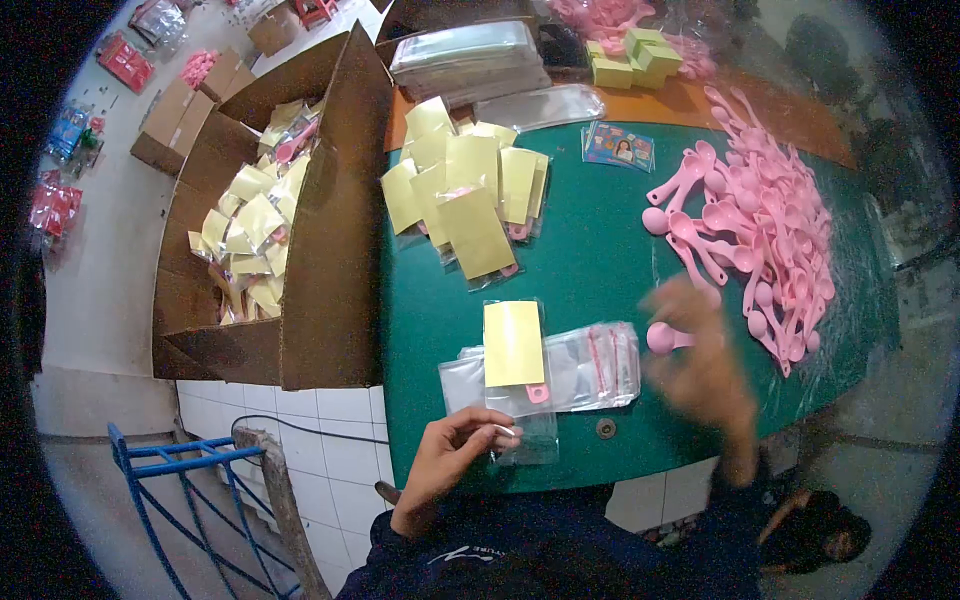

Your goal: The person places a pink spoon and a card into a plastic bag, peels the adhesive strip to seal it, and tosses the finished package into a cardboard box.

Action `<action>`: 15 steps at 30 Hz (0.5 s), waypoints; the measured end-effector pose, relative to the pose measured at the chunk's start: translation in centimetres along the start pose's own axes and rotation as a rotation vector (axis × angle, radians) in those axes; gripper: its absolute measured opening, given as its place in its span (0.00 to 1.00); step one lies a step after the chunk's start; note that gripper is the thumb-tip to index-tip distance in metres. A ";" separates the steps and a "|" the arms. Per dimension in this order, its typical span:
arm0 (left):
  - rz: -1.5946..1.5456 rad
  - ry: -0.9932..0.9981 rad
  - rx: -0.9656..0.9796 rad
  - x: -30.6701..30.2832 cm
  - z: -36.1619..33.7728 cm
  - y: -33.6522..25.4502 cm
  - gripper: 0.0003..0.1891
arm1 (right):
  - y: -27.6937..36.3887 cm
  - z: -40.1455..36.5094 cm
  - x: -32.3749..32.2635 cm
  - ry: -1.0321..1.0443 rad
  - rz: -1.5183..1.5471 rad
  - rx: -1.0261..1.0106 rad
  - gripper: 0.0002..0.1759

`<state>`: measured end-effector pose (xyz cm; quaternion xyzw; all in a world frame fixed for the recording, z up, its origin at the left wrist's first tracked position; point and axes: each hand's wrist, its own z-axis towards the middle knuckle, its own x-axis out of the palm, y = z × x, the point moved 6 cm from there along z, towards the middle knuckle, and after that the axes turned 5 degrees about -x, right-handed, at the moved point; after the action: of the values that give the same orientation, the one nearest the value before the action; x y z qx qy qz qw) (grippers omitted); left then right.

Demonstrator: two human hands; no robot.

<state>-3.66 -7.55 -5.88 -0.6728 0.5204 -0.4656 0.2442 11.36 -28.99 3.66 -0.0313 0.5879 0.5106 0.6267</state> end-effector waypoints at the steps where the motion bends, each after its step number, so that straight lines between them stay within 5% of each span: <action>1: -0.010 0.002 -0.012 0.1 0.0 -0.1 0.12 | 2.9 -0.9 3.2 0.115 0.133 -0.019 0.35; 9: 0.012 0.099 -0.080 -0.6 -2.1 -1.2 0.17 | 6.4 -3.3 9.8 0.031 0.240 -0.104 0.13; 12: 0.421 -0.007 0.048 -1.1 -1.8 -1.9 0.21 | 6.1 -3.3 9.4 0.067 0.351 -0.056 0.11; 15: 0.605 -0.069 0.145 -0.1 -1.7 -2.6 0.14 | 5.9 -3.6 9.4 0.097 0.423 0.036 0.11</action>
<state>-3.93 -6.33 -3.01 -0.4838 0.6539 -0.3844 0.4365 2.82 -22.76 -1.35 0.0795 0.6200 0.6179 0.4769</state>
